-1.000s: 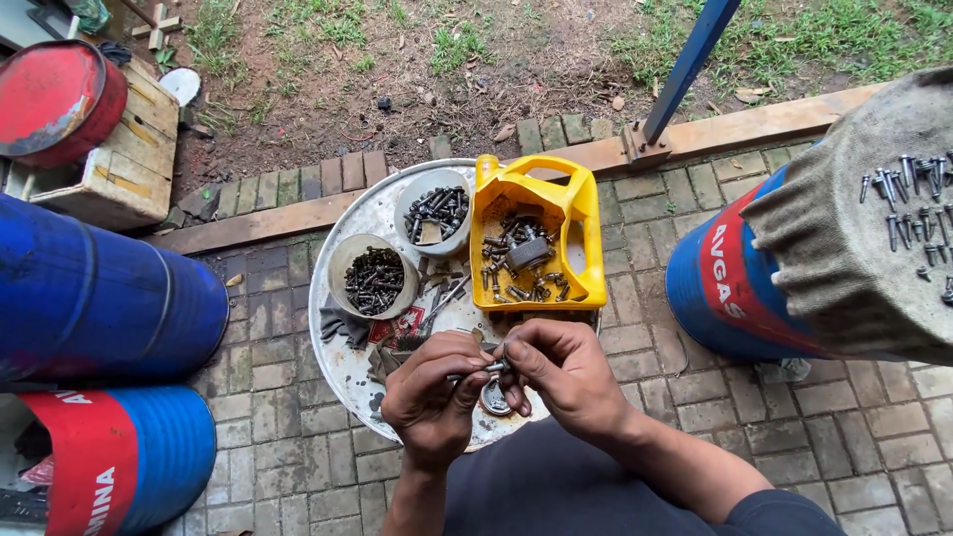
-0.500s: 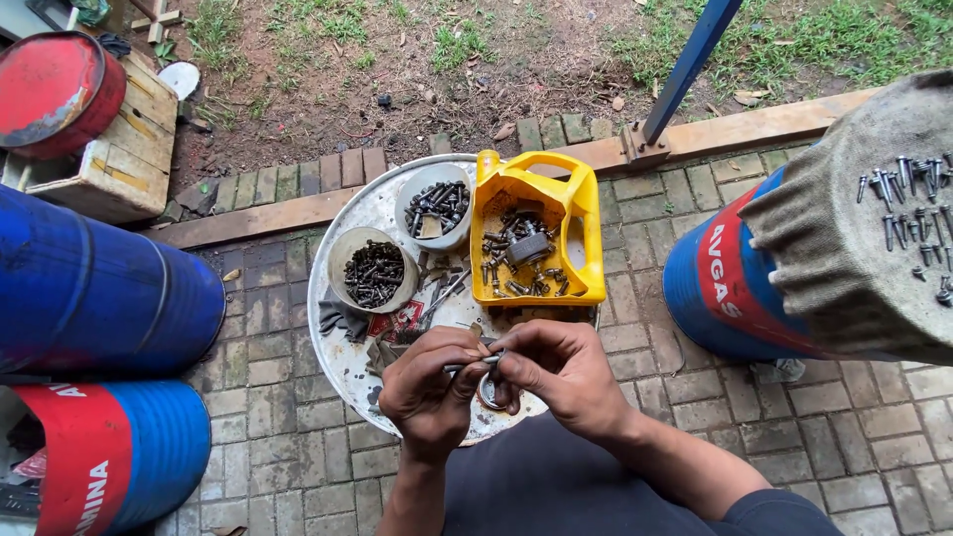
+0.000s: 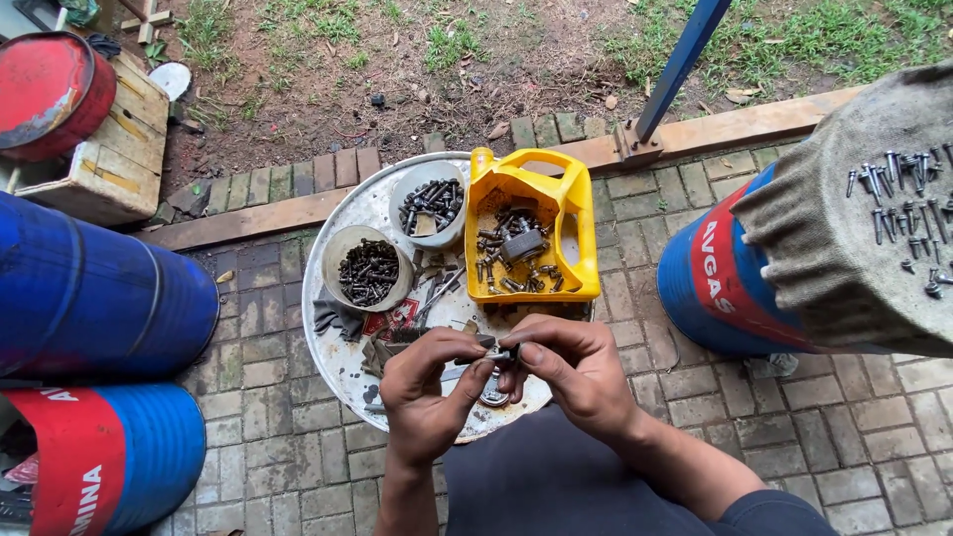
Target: The person cleans small metal screws by hand using a wire brush. They hold the screws and rub them against the brush bristles to remove dirt and rust, then place the cleaned screws into a yellow plastic container on the table.
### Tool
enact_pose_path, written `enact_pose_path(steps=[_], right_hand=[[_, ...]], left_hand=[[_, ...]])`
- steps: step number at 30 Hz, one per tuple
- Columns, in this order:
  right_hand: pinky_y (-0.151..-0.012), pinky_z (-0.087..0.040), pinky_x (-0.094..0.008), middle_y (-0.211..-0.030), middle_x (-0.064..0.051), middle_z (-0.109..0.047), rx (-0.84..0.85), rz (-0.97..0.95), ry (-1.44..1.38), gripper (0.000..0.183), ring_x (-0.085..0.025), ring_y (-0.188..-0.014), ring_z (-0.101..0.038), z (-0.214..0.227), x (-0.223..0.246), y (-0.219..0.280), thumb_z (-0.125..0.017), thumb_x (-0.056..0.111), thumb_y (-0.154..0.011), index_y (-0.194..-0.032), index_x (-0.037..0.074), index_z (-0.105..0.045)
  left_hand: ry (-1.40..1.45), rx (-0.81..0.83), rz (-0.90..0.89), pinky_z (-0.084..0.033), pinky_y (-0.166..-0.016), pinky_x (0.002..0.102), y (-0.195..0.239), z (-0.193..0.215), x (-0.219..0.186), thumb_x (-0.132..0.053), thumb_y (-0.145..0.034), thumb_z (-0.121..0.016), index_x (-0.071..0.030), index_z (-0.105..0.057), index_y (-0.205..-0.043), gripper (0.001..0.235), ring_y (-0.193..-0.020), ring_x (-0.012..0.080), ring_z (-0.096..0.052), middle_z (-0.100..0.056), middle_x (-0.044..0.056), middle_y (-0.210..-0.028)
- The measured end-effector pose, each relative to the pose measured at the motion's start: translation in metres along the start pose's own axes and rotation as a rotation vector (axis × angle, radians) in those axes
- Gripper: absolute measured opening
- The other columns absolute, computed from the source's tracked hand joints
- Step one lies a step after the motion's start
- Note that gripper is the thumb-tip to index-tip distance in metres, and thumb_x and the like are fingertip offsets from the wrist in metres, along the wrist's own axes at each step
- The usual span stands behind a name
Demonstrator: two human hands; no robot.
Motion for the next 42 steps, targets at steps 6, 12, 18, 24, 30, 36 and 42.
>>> enact_pose_path(steps=[6, 12, 18, 24, 30, 36, 42], right_hand=[[-0.060, -0.067, -0.033, -0.093, -0.022, -0.068, -0.002, 0.014, 0.170, 0.023, -0.025, -0.069, -0.071, 0.000, 0.010, 0.000, -0.065, 0.012, -0.099, -0.107, -0.008, -0.073], [-0.060, -0.069, -0.029, -0.078, -0.011, -0.074, -0.188, -0.126, 0.226, 0.042, -0.017, -0.067, -0.073, 0.033, 0.001, 0.008, -0.089, 0.004, -0.074, -0.112, -0.003, -0.074], [-0.082, -0.059, -0.036, -0.091, -0.013, -0.072, 0.104, 0.105, 0.326, 0.018, -0.026, -0.090, -0.068, 0.014, 0.039, 0.000, -0.079, 0.008, -0.087, -0.104, 0.002, -0.076], [-0.078, -0.062, -0.032, -0.093, -0.020, -0.073, 0.061, 0.010, 0.243, 0.029, -0.025, -0.085, -0.073, 0.020, 0.044, 0.010, -0.083, 0.003, -0.081, -0.106, -0.006, -0.072], [-0.071, -0.058, -0.031, -0.084, -0.013, -0.072, 0.167, 0.037, 0.352, 0.008, -0.022, -0.078, -0.070, 0.006, 0.055, 0.007, -0.079, 0.006, -0.085, -0.093, 0.004, -0.077], [-0.071, -0.059, -0.026, -0.091, -0.014, -0.069, 0.118, 0.001, 0.361, 0.006, -0.019, -0.083, -0.069, 0.005, 0.050, 0.006, -0.077, 0.004, -0.088, -0.094, 0.002, -0.076], [-0.071, -0.061, -0.028, -0.090, -0.015, -0.071, 0.069, -0.029, 0.299, 0.011, -0.021, -0.082, -0.070, 0.013, 0.037, 0.006, -0.077, 0.006, -0.089, -0.095, -0.001, -0.071]], left_hand=[[-0.305, 0.251, -0.002, -0.060, -0.076, 0.033, -0.001, -0.012, -0.017, -0.007, -0.100, -0.055, 0.003, -0.063, -0.113, 0.019, -0.087, 0.0241, -0.069, -0.069, 0.016, -0.099], [-0.220, 0.215, 0.226, -0.043, -0.067, 0.036, 0.011, -0.018, -0.013, -0.018, -0.103, -0.042, -0.003, -0.059, -0.102, 0.023, -0.070, 0.0207, -0.055, -0.060, 0.008, -0.083], [0.095, 0.179, 0.314, -0.034, -0.058, 0.029, 0.016, -0.029, -0.013, -0.023, -0.107, -0.048, -0.006, -0.059, -0.100, 0.021, -0.059, 0.0106, -0.038, -0.050, -0.001, -0.074], [0.341, 0.182, 0.326, -0.038, -0.063, 0.028, 0.012, -0.035, -0.022, -0.025, -0.107, -0.046, -0.004, -0.054, -0.099, 0.024, -0.064, 0.0117, -0.040, -0.045, 0.003, -0.078], [0.358, 0.222, 0.280, -0.042, -0.065, 0.028, 0.014, -0.034, -0.018, -0.026, -0.108, -0.047, -0.005, -0.054, -0.105, 0.022, -0.070, 0.0132, -0.047, -0.051, 0.006, -0.091], [0.126, 0.187, 0.160, -0.055, -0.082, 0.033, 0.011, -0.028, -0.023, -0.018, -0.105, -0.055, -0.003, -0.058, -0.111, 0.016, -0.090, 0.0227, -0.065, -0.066, 0.011, -0.098], [-0.064, 0.101, 0.116, -0.041, -0.052, 0.025, 0.015, -0.029, -0.019, -0.005, -0.099, -0.061, -0.002, -0.055, -0.105, 0.009, -0.061, 0.0134, -0.049, -0.055, 0.008, -0.080]])
Point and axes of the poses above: each hand's wrist, its own y-axis away from the middle knuckle, its own z-axis out of the back of the hand, x = y × z, the point moved 4 cm from there along -y, towards the middle knuckle
